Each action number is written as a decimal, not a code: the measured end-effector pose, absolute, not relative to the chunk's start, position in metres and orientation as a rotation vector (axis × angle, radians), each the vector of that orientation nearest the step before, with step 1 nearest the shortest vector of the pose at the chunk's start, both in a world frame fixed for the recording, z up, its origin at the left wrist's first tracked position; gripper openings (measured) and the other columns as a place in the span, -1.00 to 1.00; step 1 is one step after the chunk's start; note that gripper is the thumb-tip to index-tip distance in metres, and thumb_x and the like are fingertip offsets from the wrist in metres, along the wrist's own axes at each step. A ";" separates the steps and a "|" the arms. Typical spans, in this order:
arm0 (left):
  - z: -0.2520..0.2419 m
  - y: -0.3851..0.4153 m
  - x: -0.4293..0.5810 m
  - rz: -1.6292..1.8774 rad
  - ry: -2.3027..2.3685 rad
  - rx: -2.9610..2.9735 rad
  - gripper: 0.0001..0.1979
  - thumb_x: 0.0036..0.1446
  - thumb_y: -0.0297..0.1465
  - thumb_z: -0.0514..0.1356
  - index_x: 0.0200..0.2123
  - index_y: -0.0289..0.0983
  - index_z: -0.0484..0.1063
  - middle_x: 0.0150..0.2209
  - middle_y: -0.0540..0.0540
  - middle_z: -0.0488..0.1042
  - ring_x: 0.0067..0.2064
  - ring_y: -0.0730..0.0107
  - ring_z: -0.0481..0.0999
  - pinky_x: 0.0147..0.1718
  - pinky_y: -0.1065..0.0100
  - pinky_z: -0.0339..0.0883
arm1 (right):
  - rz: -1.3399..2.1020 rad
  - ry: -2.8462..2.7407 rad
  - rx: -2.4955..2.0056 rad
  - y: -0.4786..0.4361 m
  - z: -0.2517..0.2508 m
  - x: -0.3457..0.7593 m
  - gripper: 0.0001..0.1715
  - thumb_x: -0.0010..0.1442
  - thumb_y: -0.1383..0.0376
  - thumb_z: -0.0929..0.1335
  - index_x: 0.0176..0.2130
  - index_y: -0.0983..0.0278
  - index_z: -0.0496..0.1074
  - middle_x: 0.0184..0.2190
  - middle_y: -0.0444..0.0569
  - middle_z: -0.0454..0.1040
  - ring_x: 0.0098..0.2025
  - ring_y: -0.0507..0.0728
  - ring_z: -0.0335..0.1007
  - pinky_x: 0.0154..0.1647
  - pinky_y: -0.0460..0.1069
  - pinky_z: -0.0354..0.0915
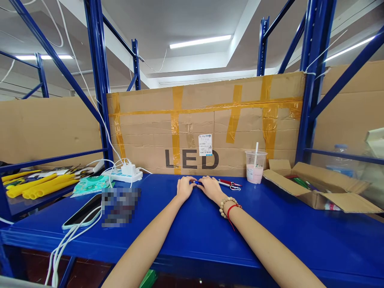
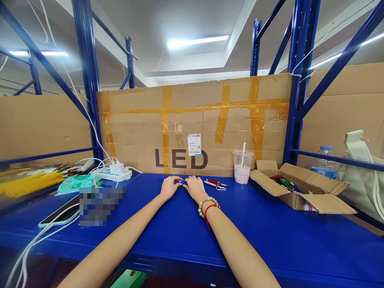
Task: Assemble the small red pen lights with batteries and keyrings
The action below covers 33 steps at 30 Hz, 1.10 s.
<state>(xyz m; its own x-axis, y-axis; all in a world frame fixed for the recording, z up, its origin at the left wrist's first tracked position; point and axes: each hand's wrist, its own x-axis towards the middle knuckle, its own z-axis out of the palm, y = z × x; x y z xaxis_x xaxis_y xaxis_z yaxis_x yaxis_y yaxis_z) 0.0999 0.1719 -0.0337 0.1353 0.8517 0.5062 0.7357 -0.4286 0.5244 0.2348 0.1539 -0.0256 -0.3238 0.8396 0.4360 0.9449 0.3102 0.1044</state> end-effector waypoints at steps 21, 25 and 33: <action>-0.031 0.166 0.100 1.000 1.819 2.310 -0.88 -0.01 -0.47 0.15 -0.33 -0.21 0.39 -0.29 0.02 0.44 -0.15 0.34 0.33 -0.15 0.30 0.10 | -0.388 -2.317 -1.581 0.156 -0.024 0.234 -0.67 0.22 0.13 0.16 -0.16 0.24 0.35 -0.18 -0.04 0.42 -0.11 0.13 0.31 -0.19 -0.02 0.13; -0.032 0.168 0.101 0.964 1.831 2.381 -0.87 0.01 -0.45 0.14 -0.30 -0.21 0.38 -0.29 0.01 0.44 -0.15 0.32 0.33 -0.16 0.29 0.09 | -0.421 -2.307 -1.586 0.158 -0.026 0.236 -0.69 0.23 0.15 0.16 -0.15 0.24 0.34 -0.17 -0.03 0.40 -0.12 0.13 0.31 -0.21 -0.03 0.13; -0.032 0.168 0.102 0.897 1.809 2.455 -0.84 0.05 -0.45 0.10 -0.25 -0.22 0.37 -0.29 0.01 0.44 -0.16 0.33 0.35 -0.19 0.30 0.11 | -0.402 -2.305 -1.567 0.161 -0.029 0.238 -0.73 0.23 0.20 0.17 -0.14 0.24 0.31 -0.14 -0.02 0.36 -0.11 0.13 0.30 -0.23 -0.03 0.14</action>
<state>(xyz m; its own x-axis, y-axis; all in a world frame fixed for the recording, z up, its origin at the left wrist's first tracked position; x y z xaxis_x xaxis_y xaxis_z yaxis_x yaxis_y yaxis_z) 0.1022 0.1684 -0.0322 0.1934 0.8684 0.4565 0.8892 -0.3518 0.2926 0.2377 0.1612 -0.0288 -0.3443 0.8414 0.4166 0.9328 0.3570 0.0499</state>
